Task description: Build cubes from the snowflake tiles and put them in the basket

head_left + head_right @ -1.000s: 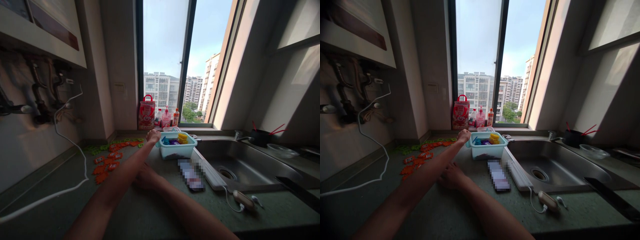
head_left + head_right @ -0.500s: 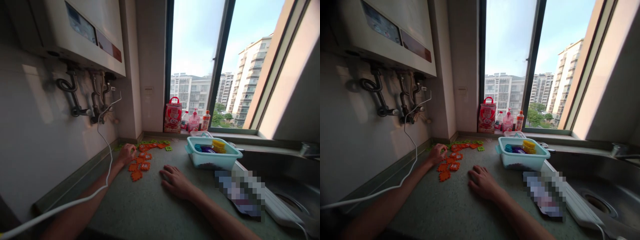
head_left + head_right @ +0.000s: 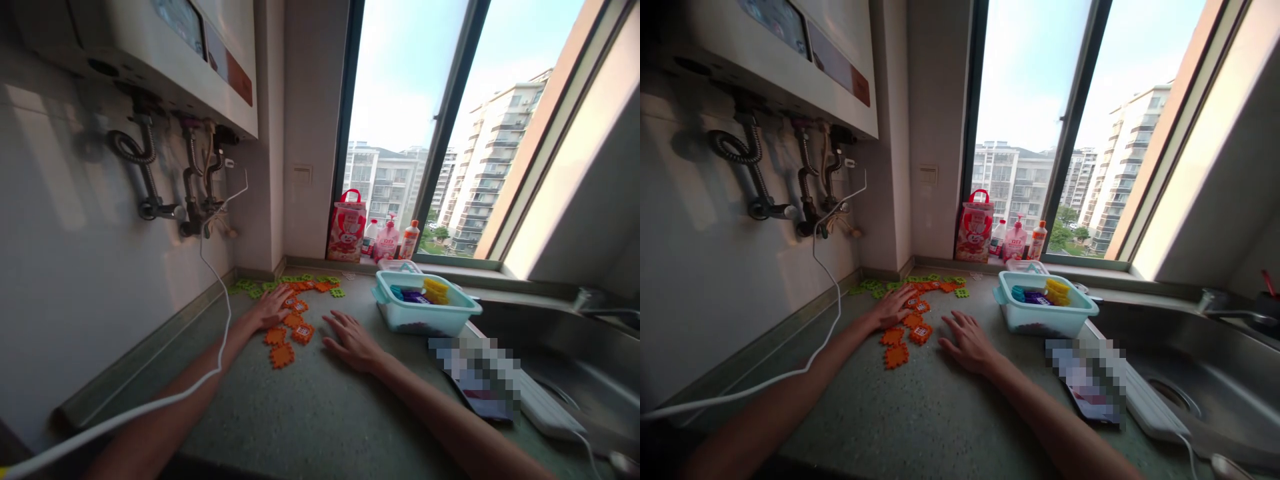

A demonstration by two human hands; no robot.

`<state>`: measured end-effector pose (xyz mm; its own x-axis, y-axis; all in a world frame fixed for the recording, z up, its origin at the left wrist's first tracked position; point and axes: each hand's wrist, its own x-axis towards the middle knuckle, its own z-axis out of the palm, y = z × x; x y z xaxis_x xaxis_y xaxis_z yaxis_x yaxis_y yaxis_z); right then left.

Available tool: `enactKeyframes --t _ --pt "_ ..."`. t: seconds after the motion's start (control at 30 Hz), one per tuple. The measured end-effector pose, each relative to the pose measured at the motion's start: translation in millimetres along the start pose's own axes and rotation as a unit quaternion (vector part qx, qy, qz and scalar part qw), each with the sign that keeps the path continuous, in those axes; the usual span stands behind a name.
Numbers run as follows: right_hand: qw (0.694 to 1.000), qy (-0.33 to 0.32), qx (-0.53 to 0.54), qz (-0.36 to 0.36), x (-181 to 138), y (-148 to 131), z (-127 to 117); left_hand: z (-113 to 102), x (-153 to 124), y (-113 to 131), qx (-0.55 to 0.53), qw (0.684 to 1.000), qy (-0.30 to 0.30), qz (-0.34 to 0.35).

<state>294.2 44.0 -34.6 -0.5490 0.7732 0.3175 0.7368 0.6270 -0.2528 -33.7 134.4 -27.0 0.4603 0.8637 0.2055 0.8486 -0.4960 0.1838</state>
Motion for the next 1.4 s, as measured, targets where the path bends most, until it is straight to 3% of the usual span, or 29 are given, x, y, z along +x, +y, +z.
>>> enactKeyframes --t 0.13,0.27,0.37,0.53,0.77,1.0,1.27,1.4 --pt "0.997 0.047 -0.047 0.034 62 26 12 -4 0 5 -0.015 1.000 0.001 0.017" --pt "0.984 0.080 -0.074 0.138 122 45 28 -10 -7 7 -0.055 0.996 0.049 0.054" --pt "0.980 0.072 -0.072 0.171 142 52 37 -11 -8 4 -0.091 0.988 0.103 0.068" --pt "0.982 0.078 -0.061 0.159 142 55 40 -5 12 -7 -0.087 0.987 0.131 0.036" --pt "0.992 0.081 -0.023 0.090 141 57 36 3 47 -13 -0.045 0.998 0.032 0.034" --pt "0.995 0.081 -0.016 0.063 141 58 36 -5 42 -7 -0.062 0.996 0.023 0.065" --pt "0.996 0.039 -0.017 -0.081 143 48 27 -6 35 -11 -0.171 0.979 0.049 0.104" --pt "0.996 0.019 -0.014 -0.090 140 42 25 -3 36 -11 -0.168 0.979 0.057 0.097"
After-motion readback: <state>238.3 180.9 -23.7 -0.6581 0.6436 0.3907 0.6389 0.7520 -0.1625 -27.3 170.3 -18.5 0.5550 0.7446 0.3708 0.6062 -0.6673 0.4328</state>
